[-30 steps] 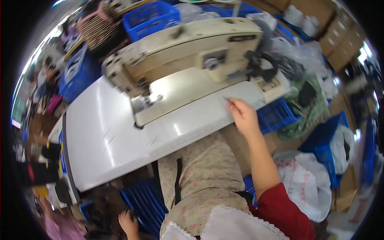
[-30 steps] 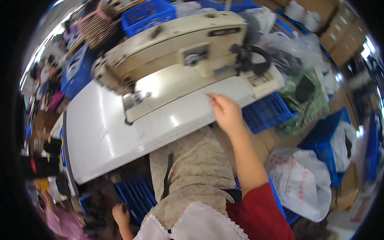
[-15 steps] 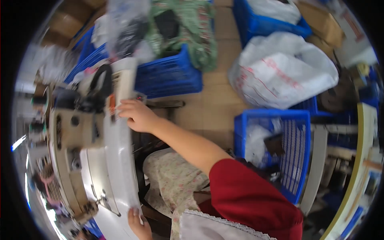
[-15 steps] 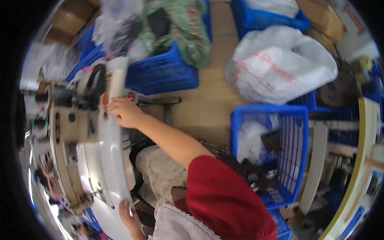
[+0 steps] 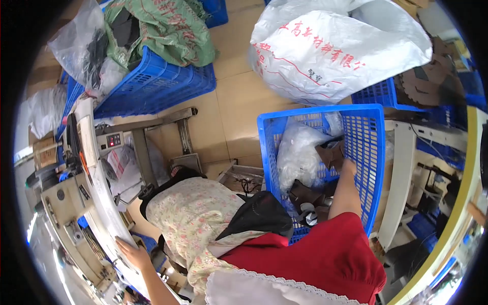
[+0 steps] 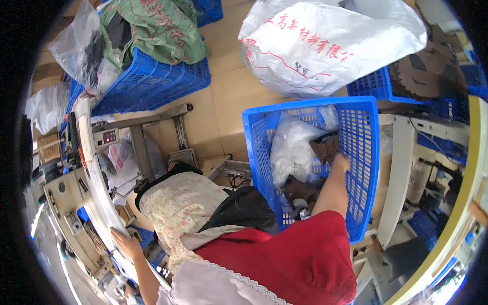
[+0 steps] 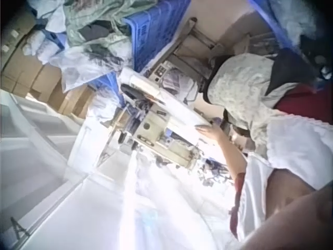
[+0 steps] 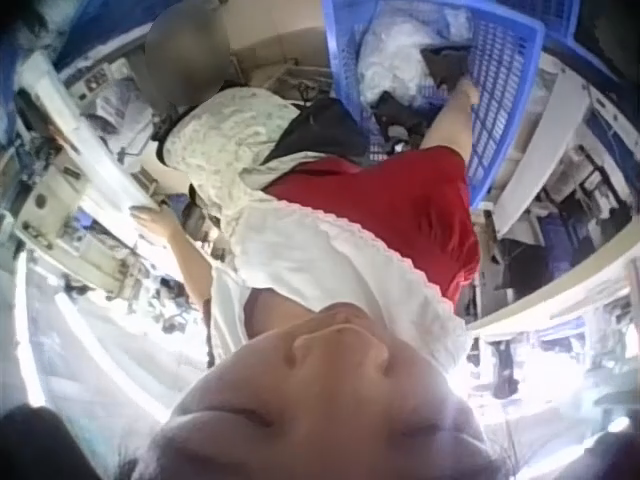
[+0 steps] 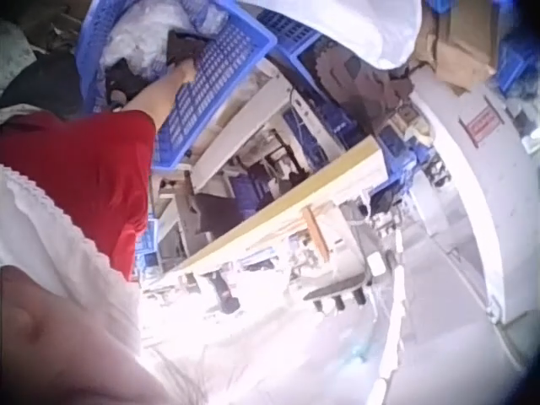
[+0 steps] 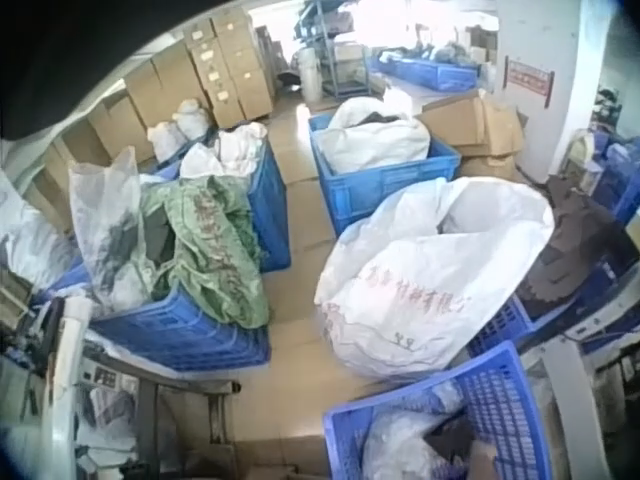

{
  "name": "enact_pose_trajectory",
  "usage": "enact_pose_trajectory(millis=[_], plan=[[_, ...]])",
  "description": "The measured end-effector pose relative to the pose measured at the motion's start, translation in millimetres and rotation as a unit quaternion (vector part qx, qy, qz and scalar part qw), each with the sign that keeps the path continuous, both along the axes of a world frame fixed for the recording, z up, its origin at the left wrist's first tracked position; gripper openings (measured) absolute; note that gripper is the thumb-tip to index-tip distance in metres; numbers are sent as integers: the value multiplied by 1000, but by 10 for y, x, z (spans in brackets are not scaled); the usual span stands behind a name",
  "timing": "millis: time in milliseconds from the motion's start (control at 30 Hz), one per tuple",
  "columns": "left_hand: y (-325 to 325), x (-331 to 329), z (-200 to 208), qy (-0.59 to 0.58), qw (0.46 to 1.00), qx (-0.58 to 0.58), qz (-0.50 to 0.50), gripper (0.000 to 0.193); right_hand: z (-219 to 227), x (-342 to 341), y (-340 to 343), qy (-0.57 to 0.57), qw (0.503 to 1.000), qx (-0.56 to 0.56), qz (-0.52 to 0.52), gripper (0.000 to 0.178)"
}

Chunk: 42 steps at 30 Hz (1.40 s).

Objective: Stitching components of a leather boot upper using an industrial sewing machine.

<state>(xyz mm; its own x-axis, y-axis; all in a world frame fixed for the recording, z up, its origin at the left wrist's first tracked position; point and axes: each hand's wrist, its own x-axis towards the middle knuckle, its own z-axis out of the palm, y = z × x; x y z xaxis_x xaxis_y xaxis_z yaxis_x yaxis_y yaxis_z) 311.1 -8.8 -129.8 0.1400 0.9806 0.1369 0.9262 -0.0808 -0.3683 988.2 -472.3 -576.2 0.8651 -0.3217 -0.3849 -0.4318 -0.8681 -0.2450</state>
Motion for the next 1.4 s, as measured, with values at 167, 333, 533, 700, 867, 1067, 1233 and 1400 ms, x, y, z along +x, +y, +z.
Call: enact_pose_trajectory(millis=[167, 333, 533, 700, 867, 1067, 1233, 1400], plan=[[-134, -20, 224, 37, 998, 37, 35, 94, -535, -672, -149, 93, 891, 262, -358, 41], [-27, 71, 12, -8, 997, 9, 73, 94, -654, -475, -375, 134, 776, 495, -367, 36], [-92, 67, 139, -4, 994, 35, 107, 93, -532, -413, 246, 101, 790, 459, -392, 25], [-51, 55, 11, -7, 995, 21, 99, 92, -445, -207, 555, 144, 844, 405, -321, 26], [-96, -94, 27, -7, 996, 55, 63, 93, 712, -412, 1073, -98, 972, 209, 39, 35], [-177, -137, 37, -61, 996, 70, -2, 87, 3140, -818, 1915, -191, 858, 411, 243, 14], [-229, 572, -99, -245, 959, 115, -87, 90, 4305, -1353, 2609, -238, 754, 396, 468, 2], [-535, 1807, -402, -649, 672, -343, -100, 74, 4987, -1943, 3076, -229, 622, 510, 549, 5]])
